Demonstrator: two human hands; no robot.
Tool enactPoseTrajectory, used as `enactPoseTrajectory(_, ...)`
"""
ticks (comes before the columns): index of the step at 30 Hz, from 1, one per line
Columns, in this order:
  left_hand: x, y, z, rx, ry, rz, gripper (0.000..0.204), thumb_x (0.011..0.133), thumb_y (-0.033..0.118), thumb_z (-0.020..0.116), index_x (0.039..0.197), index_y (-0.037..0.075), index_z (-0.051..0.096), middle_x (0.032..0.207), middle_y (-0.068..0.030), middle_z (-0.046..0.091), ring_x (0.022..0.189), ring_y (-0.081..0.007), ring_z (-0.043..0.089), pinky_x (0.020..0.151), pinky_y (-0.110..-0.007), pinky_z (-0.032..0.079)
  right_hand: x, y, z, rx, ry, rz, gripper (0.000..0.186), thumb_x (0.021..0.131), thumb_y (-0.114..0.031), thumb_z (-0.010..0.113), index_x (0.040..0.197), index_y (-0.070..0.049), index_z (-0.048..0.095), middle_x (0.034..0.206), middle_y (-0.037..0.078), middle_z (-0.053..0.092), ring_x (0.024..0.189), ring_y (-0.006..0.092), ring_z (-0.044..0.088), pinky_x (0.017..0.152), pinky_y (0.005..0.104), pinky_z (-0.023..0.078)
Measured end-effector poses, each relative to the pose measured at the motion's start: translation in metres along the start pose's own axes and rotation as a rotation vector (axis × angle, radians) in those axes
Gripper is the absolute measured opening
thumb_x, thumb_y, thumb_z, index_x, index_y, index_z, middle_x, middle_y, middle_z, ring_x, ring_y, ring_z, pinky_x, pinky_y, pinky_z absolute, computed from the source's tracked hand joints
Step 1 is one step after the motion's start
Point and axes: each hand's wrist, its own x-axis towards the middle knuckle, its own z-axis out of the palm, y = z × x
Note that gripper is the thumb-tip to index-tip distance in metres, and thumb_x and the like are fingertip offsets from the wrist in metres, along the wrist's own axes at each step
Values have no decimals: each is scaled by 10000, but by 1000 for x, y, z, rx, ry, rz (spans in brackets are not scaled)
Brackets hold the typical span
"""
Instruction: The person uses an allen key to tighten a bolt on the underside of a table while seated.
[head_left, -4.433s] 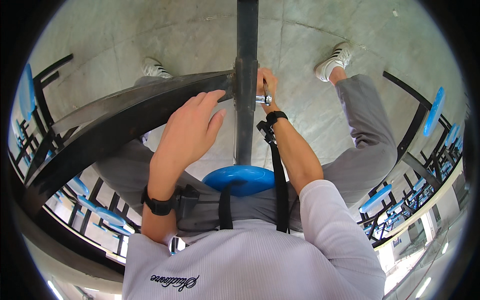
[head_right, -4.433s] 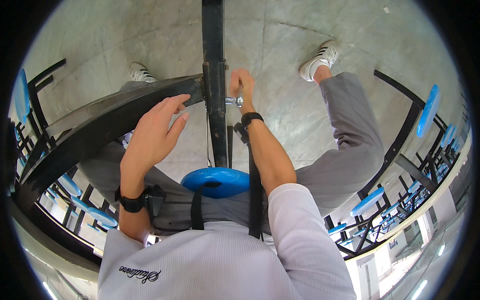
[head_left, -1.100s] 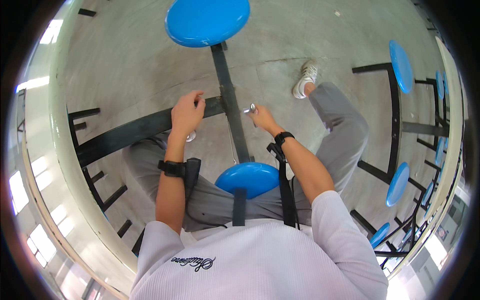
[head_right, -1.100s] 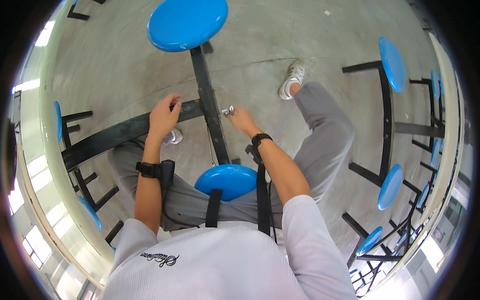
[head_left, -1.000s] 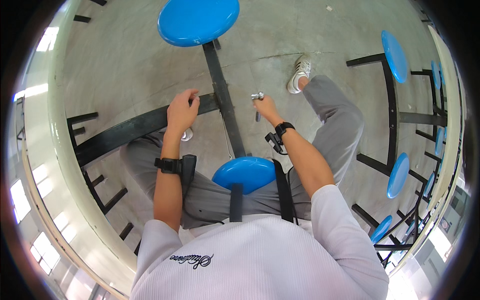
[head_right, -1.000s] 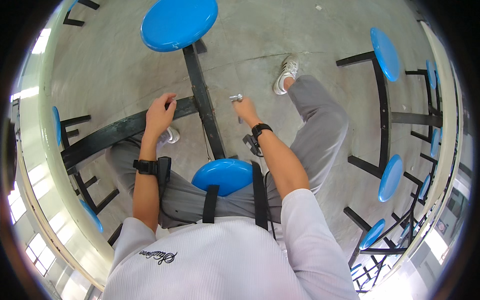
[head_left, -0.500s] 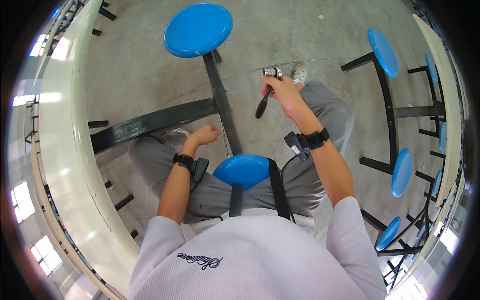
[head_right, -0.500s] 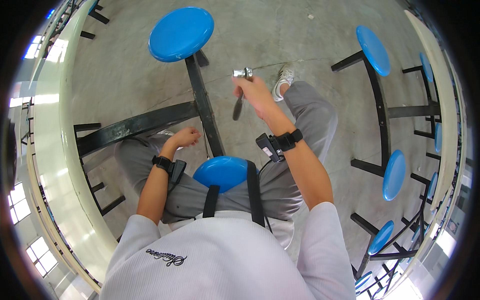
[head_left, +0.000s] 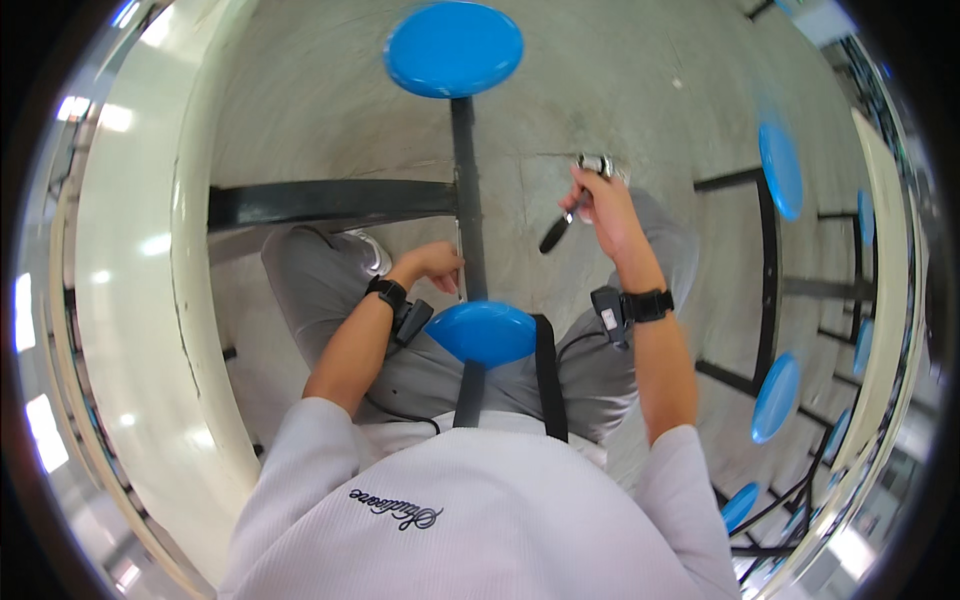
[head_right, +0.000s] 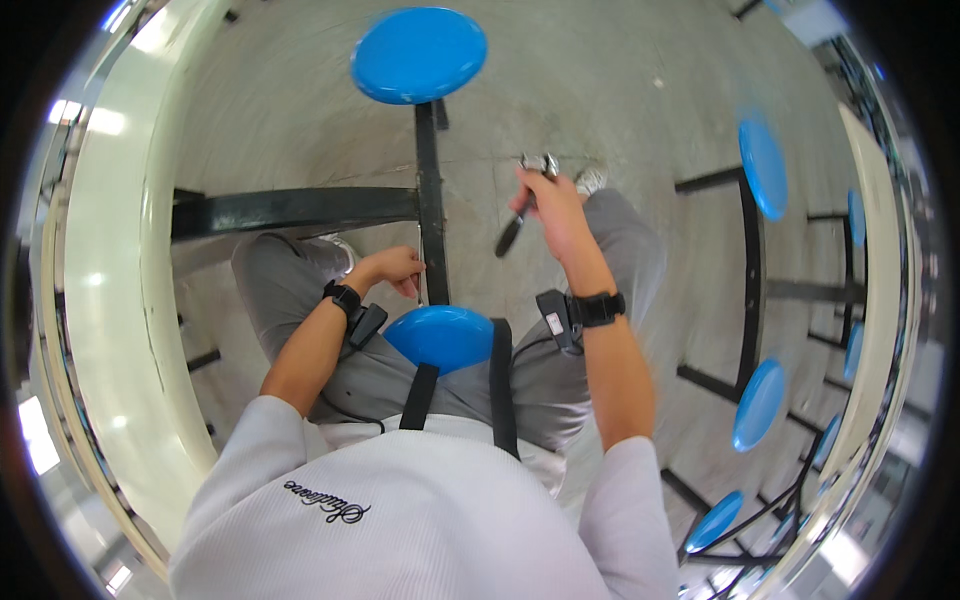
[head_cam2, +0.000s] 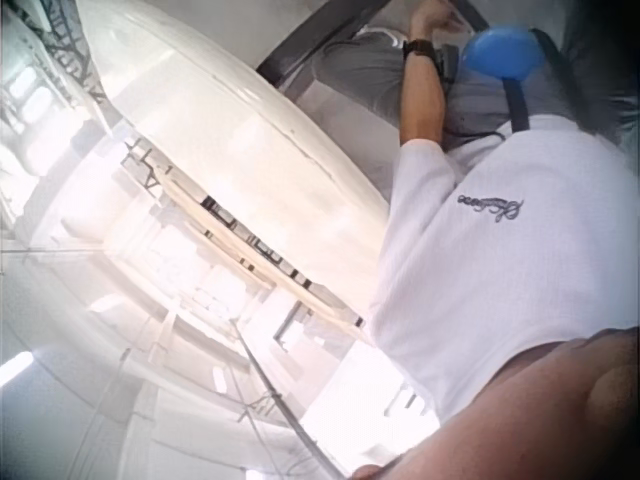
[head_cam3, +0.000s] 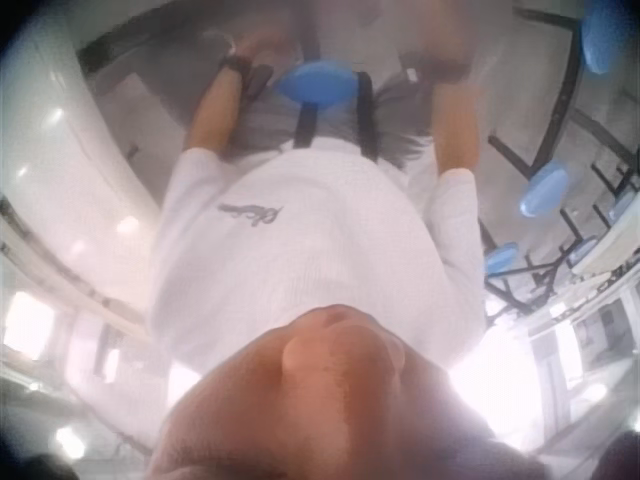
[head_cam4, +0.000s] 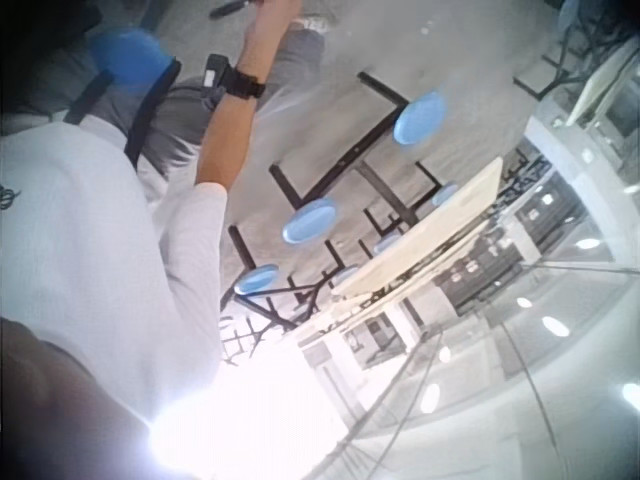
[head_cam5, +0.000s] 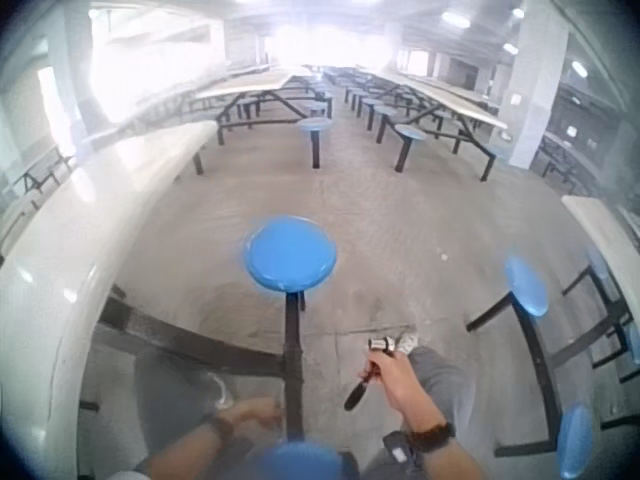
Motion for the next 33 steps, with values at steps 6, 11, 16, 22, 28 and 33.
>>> enactPoseTrajectory(6,0,12,11,79,21,0,380,837,146,382,717,-137,606,694,-220,636,583,-257,649,516,-339,553,6,66,-13,182,101,248,198,825,-225,560,707,-96,470,583,0,439,556,141,487,611,357,504)
enactPoseTrajectory(11,7,10,17,150,79,24,416,861,172,370,721,-147,597,698,-224,634,584,-274,646,516,-357,551,-2,93,-13,137,116,357,190,828,-217,553,707,-103,459,583,-2,438,543,142,479,618,367,511)
enactPoseTrajectory(16,11,4,20,134,48,104,400,863,173,398,731,-141,608,708,-219,639,603,-275,647,534,-346,549,-2,97,-2,-26,5,298,183,841,-214,554,733,-99,463,596,-4,454,553,138,495,646,361,508)
enactPoseTrajectory(22,5,13,26,1018,-44,374,192,589,183,682,717,41,680,786,-102,665,756,-255,635,664,-319,506,-4,103,5,-51,-44,326,173,829,-223,571,788,-73,497,603,-4,461,544,129,502,592,314,498)
enactPoseTrajectory(28,-6,9,26,591,12,391,281,782,111,447,706,-83,635,733,-172,654,677,-259,653,575,-313,527,1,106,-3,-274,-47,263,173,830,-235,569,789,-84,495,615,-10,450,547,125,494,587,300,477)
enactPoseTrajectory(33,-5,7,30,700,130,379,239,768,44,500,685,-169,569,678,-224,628,682,-287,649,633,-325,504,3,112,7,-329,-112,260,191,820,-245,576,811,-65,515,637,2,474,566,128,512,584,276,462)
